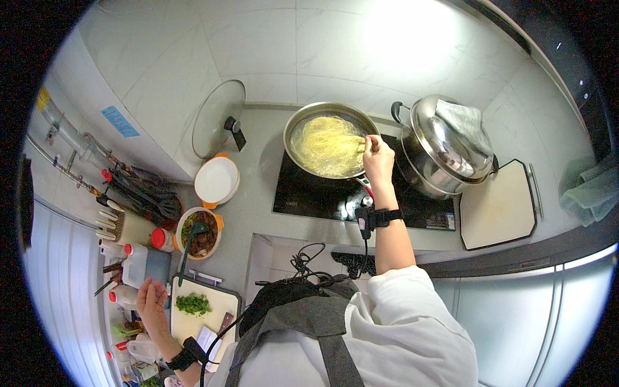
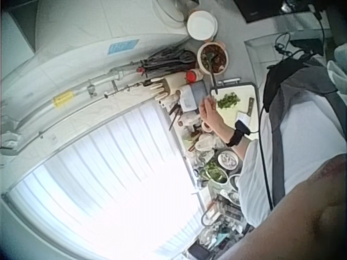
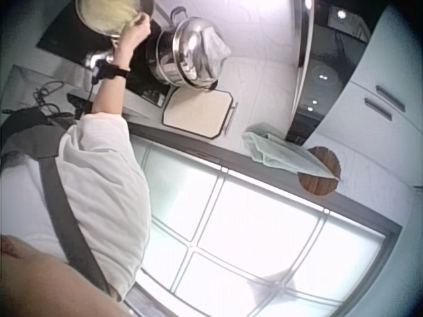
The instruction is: The person adds cooked meat to a bowl, then opens a pot of boiling water and adds dry noodles. They stir the noodles with chopsticks and cover the pot to continue cooking.
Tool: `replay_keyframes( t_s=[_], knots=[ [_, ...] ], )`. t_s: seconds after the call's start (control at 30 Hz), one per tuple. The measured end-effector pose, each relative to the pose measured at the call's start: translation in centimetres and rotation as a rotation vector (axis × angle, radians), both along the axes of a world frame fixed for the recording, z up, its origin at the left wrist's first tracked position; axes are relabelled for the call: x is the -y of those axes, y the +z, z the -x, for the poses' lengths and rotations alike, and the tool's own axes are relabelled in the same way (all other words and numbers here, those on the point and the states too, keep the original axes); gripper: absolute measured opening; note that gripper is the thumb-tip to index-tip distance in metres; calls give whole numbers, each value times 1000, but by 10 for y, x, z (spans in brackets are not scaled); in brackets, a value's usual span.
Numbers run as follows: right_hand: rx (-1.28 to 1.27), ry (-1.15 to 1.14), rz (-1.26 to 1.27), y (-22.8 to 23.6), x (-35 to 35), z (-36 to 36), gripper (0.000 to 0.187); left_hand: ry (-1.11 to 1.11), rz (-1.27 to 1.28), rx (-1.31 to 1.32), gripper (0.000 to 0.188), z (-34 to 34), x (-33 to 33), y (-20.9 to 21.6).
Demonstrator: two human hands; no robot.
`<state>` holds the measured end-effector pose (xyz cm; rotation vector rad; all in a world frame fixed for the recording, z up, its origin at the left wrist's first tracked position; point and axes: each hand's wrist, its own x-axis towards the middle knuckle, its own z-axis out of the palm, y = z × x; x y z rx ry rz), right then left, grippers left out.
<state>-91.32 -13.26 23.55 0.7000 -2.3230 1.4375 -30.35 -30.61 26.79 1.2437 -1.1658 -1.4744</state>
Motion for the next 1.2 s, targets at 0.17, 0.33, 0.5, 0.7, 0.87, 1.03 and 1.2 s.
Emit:
replay_keyframes(
  t_s=[0.17, 0.33, 0.5, 0.7, 0.87, 1.03, 1.2],
  knots=[
    [320, 115, 242, -6, 21, 7, 19, -18, 12, -14, 29, 0, 1, 1],
    [545, 273, 425, -15, 45, 4, 18, -2, -7, -28, 29, 1, 1, 3],
    [645, 463, 478, -13, 66, -11, 21, 14, 5, -10, 30, 1, -3, 5],
    [502, 467, 175, -2, 58, -20, 19, 28, -2, -13, 29, -2, -6, 4],
    [165, 226, 9, 15, 38, -19, 14, 26, 6, -11, 28, -4, -5, 0],
    [-26, -20, -140, 41, 26, -24, 15, 14, 3, -28, 28, -4, -3, -1],
    [35, 216, 93, 43, 60, -24, 16, 11, 9, -28, 28, -1, -3, 2]
  ],
)
